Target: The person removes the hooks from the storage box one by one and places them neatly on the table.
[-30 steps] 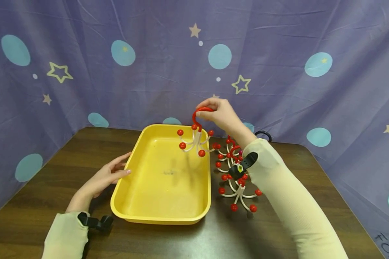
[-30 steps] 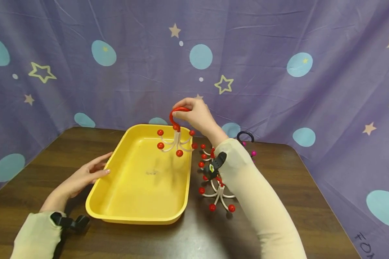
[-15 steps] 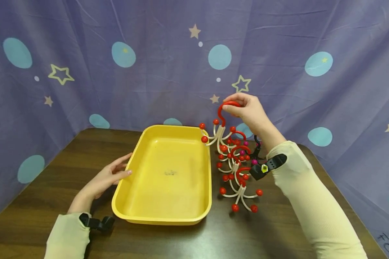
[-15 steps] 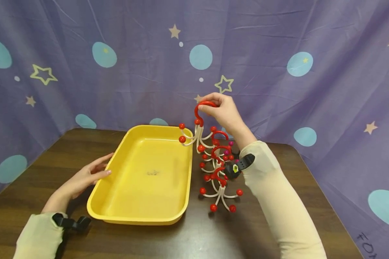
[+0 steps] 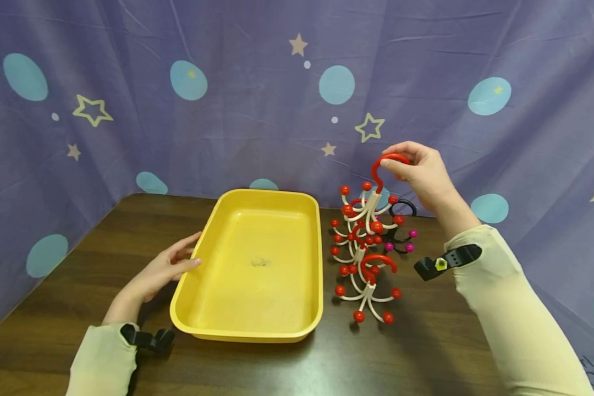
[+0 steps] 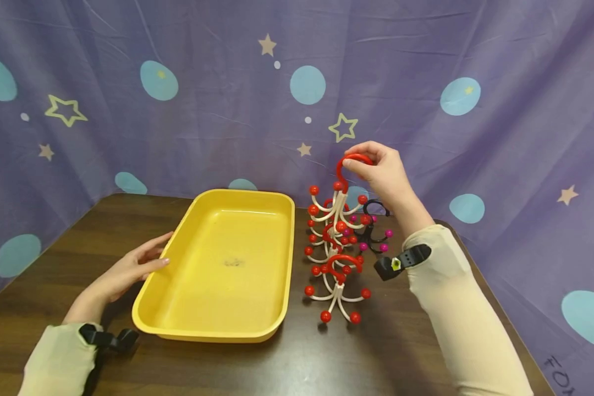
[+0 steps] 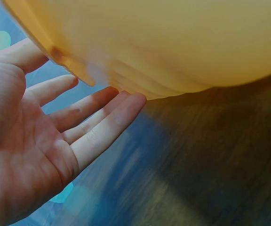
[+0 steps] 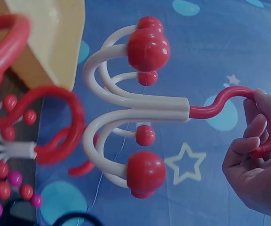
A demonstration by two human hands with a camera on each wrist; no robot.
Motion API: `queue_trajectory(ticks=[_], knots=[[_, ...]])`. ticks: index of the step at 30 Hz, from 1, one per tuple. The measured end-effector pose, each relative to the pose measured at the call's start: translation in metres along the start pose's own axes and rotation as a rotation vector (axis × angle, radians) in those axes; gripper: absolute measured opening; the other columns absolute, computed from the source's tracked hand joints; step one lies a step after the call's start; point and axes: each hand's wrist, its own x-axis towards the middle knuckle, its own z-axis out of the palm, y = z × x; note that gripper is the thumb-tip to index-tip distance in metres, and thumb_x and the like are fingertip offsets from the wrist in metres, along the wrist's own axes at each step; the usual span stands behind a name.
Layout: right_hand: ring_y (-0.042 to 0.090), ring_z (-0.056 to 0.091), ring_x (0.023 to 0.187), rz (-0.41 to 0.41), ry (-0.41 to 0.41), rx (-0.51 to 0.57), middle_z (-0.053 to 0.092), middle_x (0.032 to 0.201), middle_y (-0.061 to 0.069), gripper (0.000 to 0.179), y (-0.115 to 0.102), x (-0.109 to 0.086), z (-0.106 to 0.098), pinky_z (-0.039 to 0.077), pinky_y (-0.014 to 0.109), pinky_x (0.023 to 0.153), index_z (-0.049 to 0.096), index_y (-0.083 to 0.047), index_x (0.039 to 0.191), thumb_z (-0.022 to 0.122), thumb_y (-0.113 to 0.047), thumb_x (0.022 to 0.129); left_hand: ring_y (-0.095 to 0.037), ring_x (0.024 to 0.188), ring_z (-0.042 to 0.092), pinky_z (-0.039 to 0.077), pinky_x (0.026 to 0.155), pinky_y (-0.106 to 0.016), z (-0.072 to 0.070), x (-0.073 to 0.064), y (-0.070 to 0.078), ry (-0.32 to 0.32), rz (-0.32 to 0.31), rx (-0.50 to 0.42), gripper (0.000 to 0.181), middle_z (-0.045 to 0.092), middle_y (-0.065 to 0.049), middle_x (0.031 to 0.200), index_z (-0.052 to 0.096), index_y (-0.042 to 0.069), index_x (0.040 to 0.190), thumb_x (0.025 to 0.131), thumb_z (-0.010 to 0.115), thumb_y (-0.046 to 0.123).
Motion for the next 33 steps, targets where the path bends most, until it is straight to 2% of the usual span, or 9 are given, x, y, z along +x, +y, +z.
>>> queue_trajectory(ticks=[4,13,17,20,27,33], knots=[[0.007,0.051,0.066,0.015,0.015,-0.057,0.064,0.073,-0.015,0.014,0.006,-0.007,-0.011,0.042,0.020,0.059,0.067,-0.010,0.094,0.069,-0.013,0.080,-0.013,0.093,0.060,0.051,0.076,-0.035,-0.001,0.000,-0.001,0.005,-0.008,0.002,0.066,0.042,-0.025,0.128,0.017,0.016,0.147,0.092,0.053,0.024],[0.004,0.054,0.069,0.074,0.068,-0.096,0.064,0.073,-0.017,0.009,0.023,-0.022,-0.036,0.045,0.019,0.060,0.068,-0.022,0.088,0.070,-0.018,0.080,-0.015,0.093,0.060,0.051,0.076,-0.035,-0.002,0.000,-0.002,0.005,0.004,0.013,0.065,0.043,-0.025,0.127,0.017,0.015,0.147,0.093,0.052,0.023],[0.002,0.053,0.066,0.093,0.081,-0.146,0.062,0.071,-0.020,0.009,0.035,-0.032,-0.045,0.044,0.018,0.058,0.067,-0.021,0.089,0.069,-0.019,0.081,-0.015,0.093,0.060,0.051,0.076,-0.035,-0.002,0.000,-0.001,0.005,0.007,0.018,0.065,0.043,-0.026,0.127,0.017,0.015,0.147,0.093,0.052,0.023],[0.002,0.053,0.066,0.101,0.070,-0.176,0.062,0.071,-0.022,0.009,0.044,-0.039,-0.050,0.044,0.017,0.059,0.067,-0.022,0.090,0.069,-0.020,0.081,-0.015,0.092,0.060,0.051,0.075,-0.034,-0.002,0.000,-0.001,0.001,0.004,0.016,0.065,0.043,-0.026,0.127,0.017,0.014,0.147,0.093,0.052,0.023],[-0.001,0.054,0.070,0.103,0.011,-0.166,0.064,0.077,-0.022,0.012,0.061,-0.053,-0.061,0.044,0.014,0.060,0.065,-0.020,0.092,0.068,-0.014,0.082,-0.014,0.093,0.060,0.051,0.074,-0.033,-0.001,0.001,0.000,0.002,0.015,0.008,0.065,0.042,-0.027,0.127,0.017,0.014,0.146,0.093,0.052,0.022],[-0.002,0.052,0.068,0.096,-0.001,-0.186,0.063,0.075,-0.023,0.012,0.072,-0.064,-0.064,0.043,0.015,0.058,0.065,-0.018,0.093,0.067,-0.013,0.082,-0.014,0.093,0.060,0.052,0.074,-0.033,-0.001,0.001,-0.001,-0.003,0.013,-0.003,0.065,0.041,-0.028,0.128,0.017,0.013,0.146,0.092,0.053,0.022]])
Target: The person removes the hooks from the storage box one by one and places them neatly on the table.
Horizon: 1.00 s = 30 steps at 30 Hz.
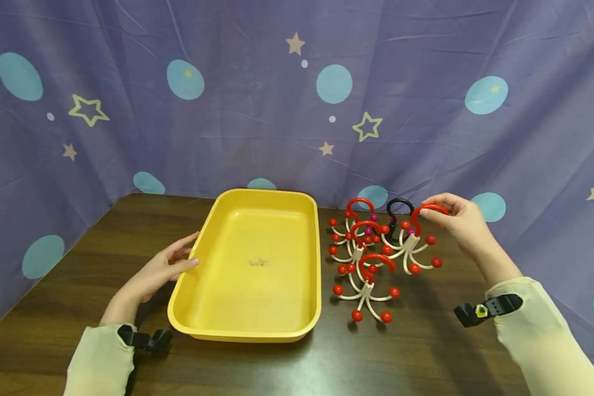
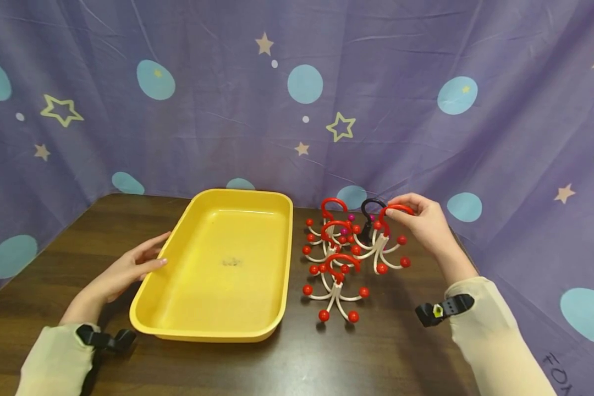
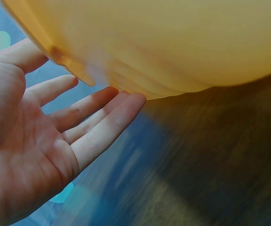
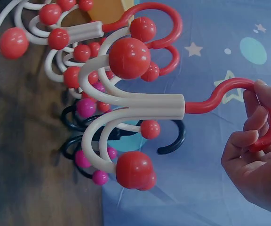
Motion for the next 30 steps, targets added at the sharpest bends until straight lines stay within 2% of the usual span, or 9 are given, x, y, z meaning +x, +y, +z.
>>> queue_trajectory(ticks=[7,20,30], knots=[[-0.002,0.054,0.075,0.031,-0.047,-0.046,0.063,0.079,-0.024,0.012,0.012,-0.008,0.000,0.043,0.016,0.063,0.064,-0.022,0.095,0.067,-0.018,0.083,-0.014,0.093,0.061,0.051,0.075,-0.034,0.000,0.000,-0.001,0.003,-0.005,0.000,0.065,0.041,-0.027,0.128,0.017,0.014,0.147,0.092,0.052,0.022],[-0.002,0.056,0.081,0.014,-0.092,-0.068,0.062,0.083,-0.023,0.012,0.034,-0.015,0.009,0.044,0.014,0.069,0.064,-0.020,0.094,0.067,-0.019,0.083,-0.012,0.092,0.060,0.051,0.075,-0.034,0.000,0.000,-0.002,0.009,-0.011,0.020,0.065,0.042,-0.027,0.128,0.017,0.014,0.146,0.092,0.053,0.023],[-0.003,0.058,0.077,0.013,-0.126,-0.047,0.064,0.081,-0.022,0.031,0.044,-0.018,0.016,0.045,0.019,0.064,0.058,0.004,0.104,0.067,-0.017,0.083,-0.014,0.094,0.059,0.051,0.078,-0.038,0.000,-0.001,0.001,0.011,-0.022,0.045,0.066,0.043,-0.025,0.128,0.017,0.016,0.147,0.092,0.053,0.025]])
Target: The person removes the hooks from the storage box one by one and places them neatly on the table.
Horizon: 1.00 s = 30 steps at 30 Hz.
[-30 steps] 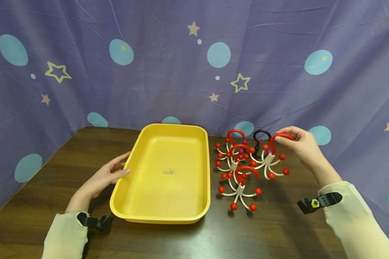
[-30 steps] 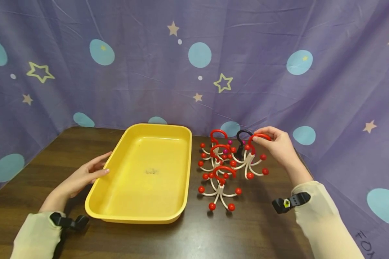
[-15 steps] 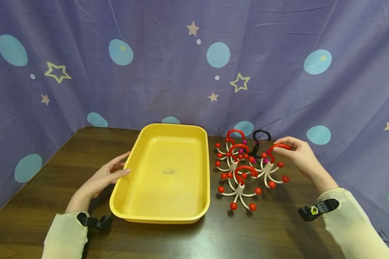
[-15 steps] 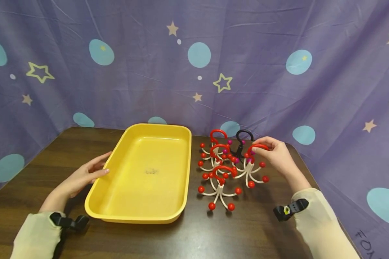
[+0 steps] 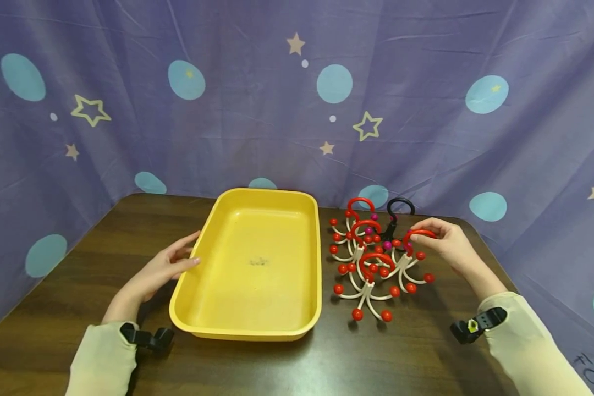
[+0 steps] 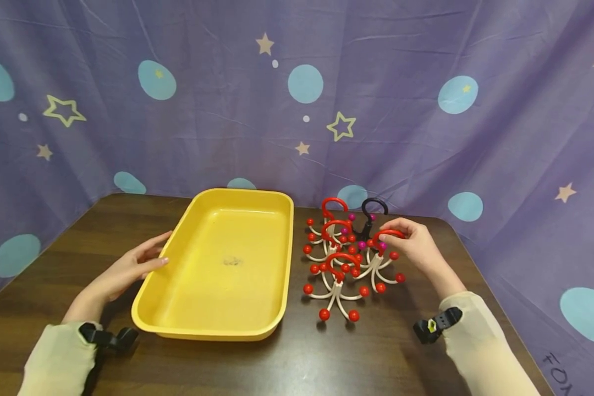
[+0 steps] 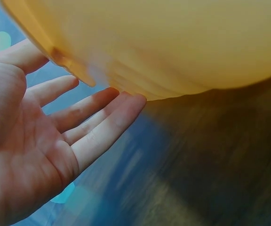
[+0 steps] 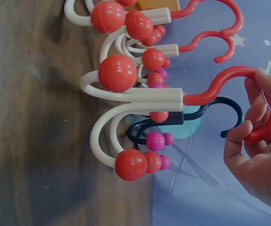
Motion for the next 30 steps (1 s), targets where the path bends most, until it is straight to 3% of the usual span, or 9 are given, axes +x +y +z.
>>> queue_trajectory(ticks=[6,10,17,22,27,30], knots=[[-0.003,0.057,0.075,-0.010,0.016,-0.005,0.063,0.080,-0.022,0.030,0.007,-0.001,0.006,0.045,0.017,0.064,0.059,0.004,0.103,0.066,-0.017,0.083,-0.021,0.098,0.057,0.050,0.079,-0.042,0.000,-0.001,0.004,0.002,-0.008,0.029,0.067,0.044,-0.026,0.127,0.017,0.017,0.147,0.092,0.053,0.026],[-0.002,0.057,0.074,-0.015,0.021,0.000,0.063,0.080,-0.021,0.030,0.007,-0.001,0.009,0.045,0.017,0.062,0.058,0.004,0.103,0.066,-0.017,0.083,-0.025,0.102,0.054,0.048,0.080,-0.040,-0.002,-0.002,0.008,0.006,-0.009,0.096,0.067,0.046,-0.025,0.127,0.018,0.017,0.147,0.091,0.054,0.028],[0.000,0.058,0.073,-0.048,0.011,0.005,0.063,0.081,-0.019,0.012,0.009,-0.004,0.010,0.046,0.020,0.060,0.062,-0.016,0.096,0.065,-0.015,0.084,-0.033,0.108,0.053,0.048,0.082,-0.040,-0.011,0.001,0.021,-0.055,0.014,0.240,0.069,0.046,-0.027,0.127,0.021,0.008,0.145,0.089,0.057,0.029],[0.001,0.057,0.070,-0.086,-0.017,-0.032,0.064,0.083,-0.011,0.014,0.006,-0.003,0.011,0.046,0.020,0.056,0.062,-0.008,0.098,0.063,-0.014,0.086,-0.038,0.109,0.051,0.047,0.083,-0.045,-0.019,0.006,0.042,-0.086,0.018,0.397,0.066,0.046,-0.027,0.127,0.030,0.001,0.140,0.089,0.058,0.031],[0.003,0.055,0.069,-0.094,-0.021,-0.163,0.065,0.088,0.006,0.019,-0.006,-0.001,0.013,0.044,0.022,0.057,0.063,-0.006,0.101,0.060,-0.020,0.088,-0.044,0.112,0.048,0.043,0.085,-0.052,-0.025,0.015,0.074,-0.045,0.025,0.614,0.062,0.048,-0.027,0.127,0.039,0.000,0.136,0.089,0.055,0.038],[0.004,0.057,0.071,-0.090,0.007,-0.261,0.066,0.089,0.008,0.021,-0.015,0.003,0.013,0.044,0.021,0.060,0.064,-0.008,0.101,0.059,-0.025,0.089,-0.042,0.111,0.050,0.043,0.086,-0.052,-0.025,0.024,0.093,-0.022,0.051,0.653,0.061,0.050,-0.025,0.126,0.041,0.002,0.134,0.089,0.054,0.041]])
